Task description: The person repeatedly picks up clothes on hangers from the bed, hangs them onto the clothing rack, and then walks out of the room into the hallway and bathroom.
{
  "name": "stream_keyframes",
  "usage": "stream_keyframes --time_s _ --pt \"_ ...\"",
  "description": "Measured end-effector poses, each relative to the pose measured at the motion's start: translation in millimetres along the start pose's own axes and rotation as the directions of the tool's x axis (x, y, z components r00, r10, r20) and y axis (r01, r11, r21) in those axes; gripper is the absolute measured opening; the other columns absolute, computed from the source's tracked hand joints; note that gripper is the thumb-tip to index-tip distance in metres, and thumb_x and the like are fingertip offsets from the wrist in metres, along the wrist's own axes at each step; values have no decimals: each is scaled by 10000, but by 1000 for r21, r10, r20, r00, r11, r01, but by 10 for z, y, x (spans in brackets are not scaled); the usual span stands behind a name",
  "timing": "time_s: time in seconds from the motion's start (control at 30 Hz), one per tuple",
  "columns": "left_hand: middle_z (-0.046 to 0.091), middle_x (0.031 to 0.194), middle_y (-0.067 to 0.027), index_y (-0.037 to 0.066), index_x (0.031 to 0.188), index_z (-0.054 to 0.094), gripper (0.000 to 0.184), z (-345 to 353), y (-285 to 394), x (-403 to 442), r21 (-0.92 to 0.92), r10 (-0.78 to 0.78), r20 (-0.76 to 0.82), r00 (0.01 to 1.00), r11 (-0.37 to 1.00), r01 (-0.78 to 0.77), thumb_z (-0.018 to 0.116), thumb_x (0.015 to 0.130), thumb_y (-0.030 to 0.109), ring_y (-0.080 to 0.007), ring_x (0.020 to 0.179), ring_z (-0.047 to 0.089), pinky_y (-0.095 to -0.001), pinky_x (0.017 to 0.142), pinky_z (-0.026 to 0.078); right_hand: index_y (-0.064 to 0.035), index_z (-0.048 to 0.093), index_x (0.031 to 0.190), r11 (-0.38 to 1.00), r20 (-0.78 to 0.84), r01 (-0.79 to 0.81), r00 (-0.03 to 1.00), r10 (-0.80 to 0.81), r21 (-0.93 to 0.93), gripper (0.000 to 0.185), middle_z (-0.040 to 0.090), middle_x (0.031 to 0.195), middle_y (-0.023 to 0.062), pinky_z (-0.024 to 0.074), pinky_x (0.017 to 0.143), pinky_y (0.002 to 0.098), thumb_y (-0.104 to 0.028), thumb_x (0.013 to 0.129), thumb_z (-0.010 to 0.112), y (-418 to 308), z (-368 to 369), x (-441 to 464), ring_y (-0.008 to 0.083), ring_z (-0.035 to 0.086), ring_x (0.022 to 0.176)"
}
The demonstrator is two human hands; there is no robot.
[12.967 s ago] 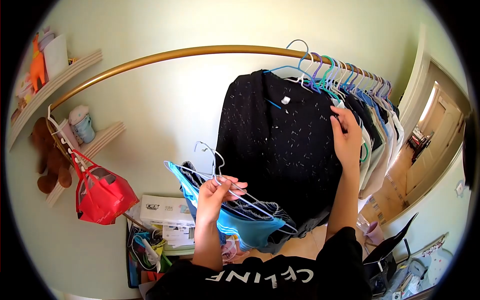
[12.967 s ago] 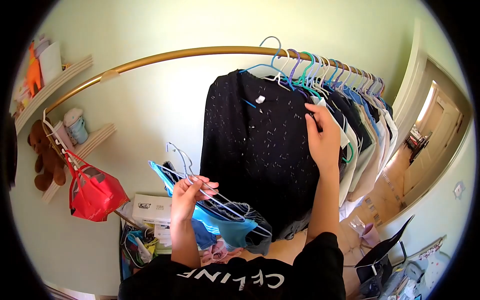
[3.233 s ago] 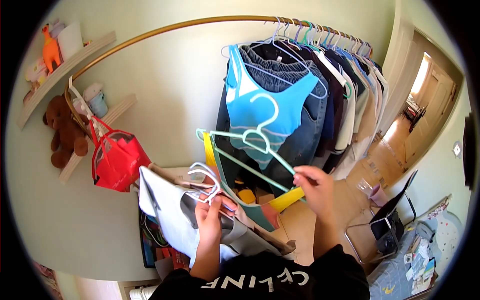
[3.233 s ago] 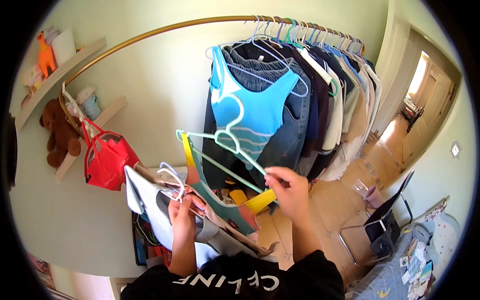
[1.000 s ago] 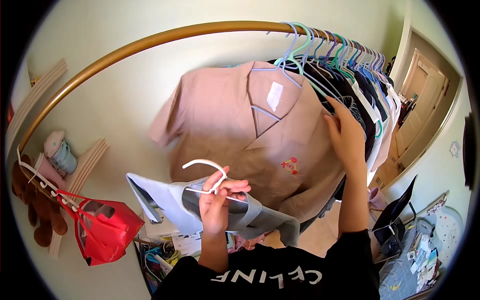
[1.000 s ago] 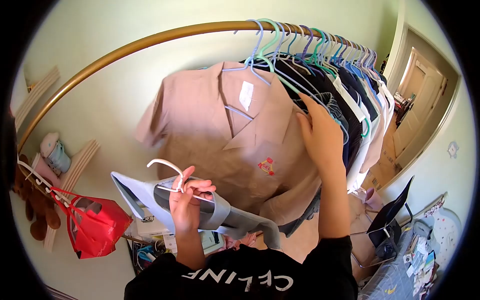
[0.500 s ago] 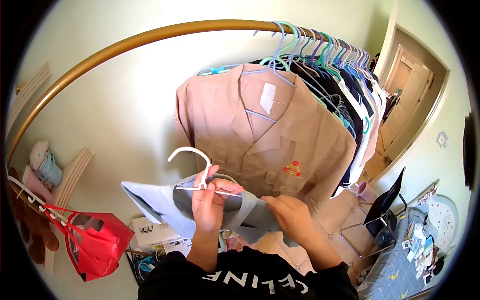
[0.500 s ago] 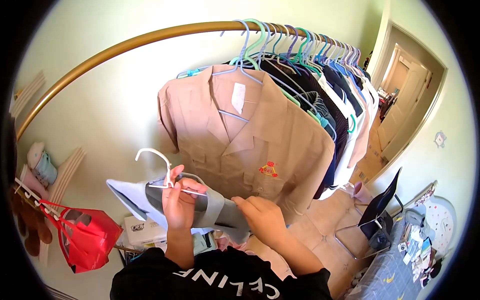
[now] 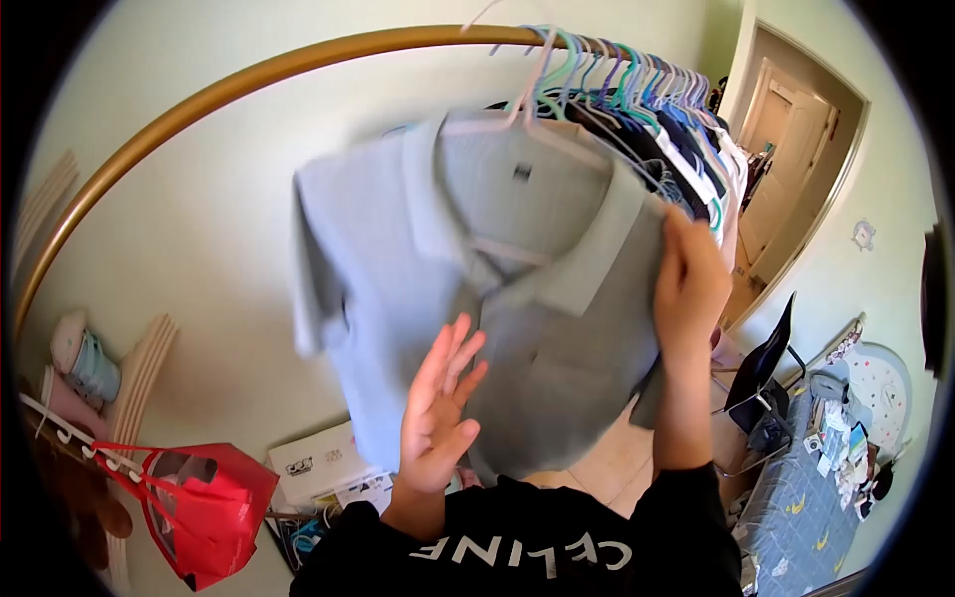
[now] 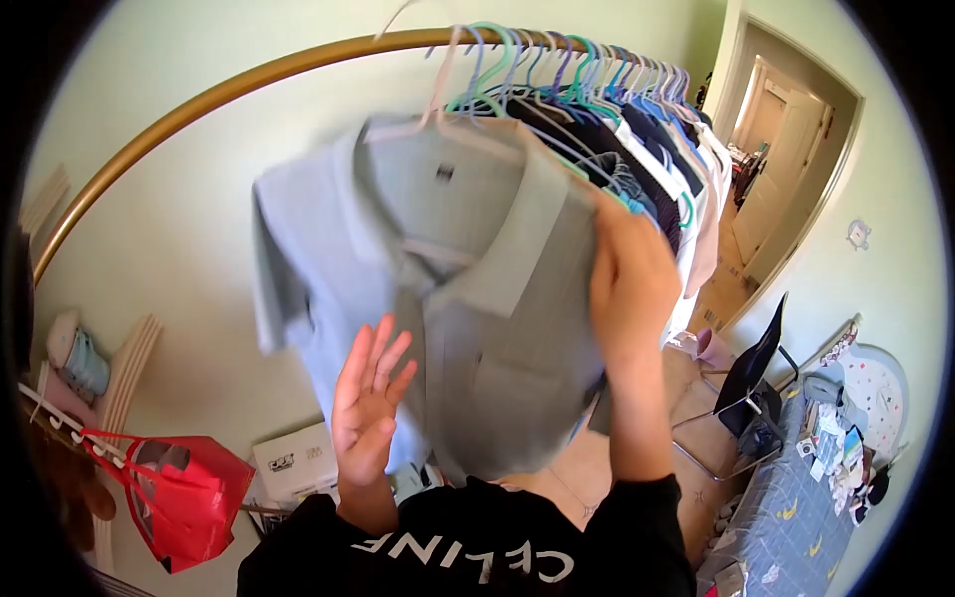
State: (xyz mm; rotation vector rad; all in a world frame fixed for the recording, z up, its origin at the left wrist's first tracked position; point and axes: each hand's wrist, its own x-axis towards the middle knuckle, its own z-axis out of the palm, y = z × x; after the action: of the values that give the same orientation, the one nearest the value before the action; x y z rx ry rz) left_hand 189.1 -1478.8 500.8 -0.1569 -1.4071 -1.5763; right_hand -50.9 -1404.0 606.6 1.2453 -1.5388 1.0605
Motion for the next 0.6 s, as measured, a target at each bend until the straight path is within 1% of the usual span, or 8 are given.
stream_keyframes --time_s 0.13,0.23,0.33,0.37,0.4,0.5,0.53,0.6 --pt "197 1524 -230 -13 1473 194 739 -58 50 -71 52 21 -20 1000 998 -20 515 807 -11 -361 1396 256 -486 1102 242 -62 658 1003 999 -36 -30 999 29 -16 151 560 752 134 449 621 362 -53 886 563 -21 181 351 300 568 676" --pt "232 1511 -231 -19 1463 225 715 -101 69 -126 56 -6 -64 998 998 10 511 807 -11 -353 1383 288 -479 1096 263 -76 657 1006 999 121 9 993 -13 34 143 574 776 138 461 644 381 -101 894 571 188 333 287 316 587 713" --pt "260 1488 -258 -31 1460 209 732 -134 15 -179 92 -48 -94 994 994 56 581 857 154 -363 1353 331 -475 1071 308 -68 647 1022 1000 159 8 987 -6 -12 169 631 877 121 481 702 381 -130 870 607 287 398 63 327 608 785" --pt "271 1483 -256 -32 1455 220 720 -135 -23 -181 72 -63 -82 995 995 69 579 858 151 -357 1347 341 -471 1070 312 -65 645 1024 1000 153 13 988 -10 -22 177 642 900 116 485 713 377 -133 863 615 298 373 7 327 612 799" --pt "283 1478 -253 -32 1451 231 709 -122 -66 -176 53 -81 -66 995 995 85 577 859 149 -351 1341 351 -467 1069 315 -57 637 1049 998 198 -31 979 40 -47 213 657 979 119 490 742 363 -119 844 633 321 304 -39 322 622 856" --pt "316 1463 -242 -35 1439 258 684 -6 -154 -133 11 -164 1 987 986 164 575 861 147 -337 1326 378 -446 1061 335 -55 626 1082 979 261 -204 943 205 -31 252 652 1000 136 491 749 356 -95 834 640 329 29 -165 315 628 900" --pt "320 1462 -239 -36 1438 261 682 37 -196 -109 -11 -196 35 980 980 197 576 862 150 -337 1324 380 -443 1060 338 -58 618 1106 985 251 -170 952 174 -37 280 649 1007 142 486 738 349 -86 829 643 438 -52 -250 308 620 861" --pt "331 1459 -230 -41 1434 268 671 160 -301 -47 -53 -244 105 964 967 251 567 863 148 -332 1320 386 -436 1053 351 -67 625 1102 920 337 -392 863 376 -23 294 645 883 116 485 675 332 -60 810 658 529 -318 -383 260 599 722"
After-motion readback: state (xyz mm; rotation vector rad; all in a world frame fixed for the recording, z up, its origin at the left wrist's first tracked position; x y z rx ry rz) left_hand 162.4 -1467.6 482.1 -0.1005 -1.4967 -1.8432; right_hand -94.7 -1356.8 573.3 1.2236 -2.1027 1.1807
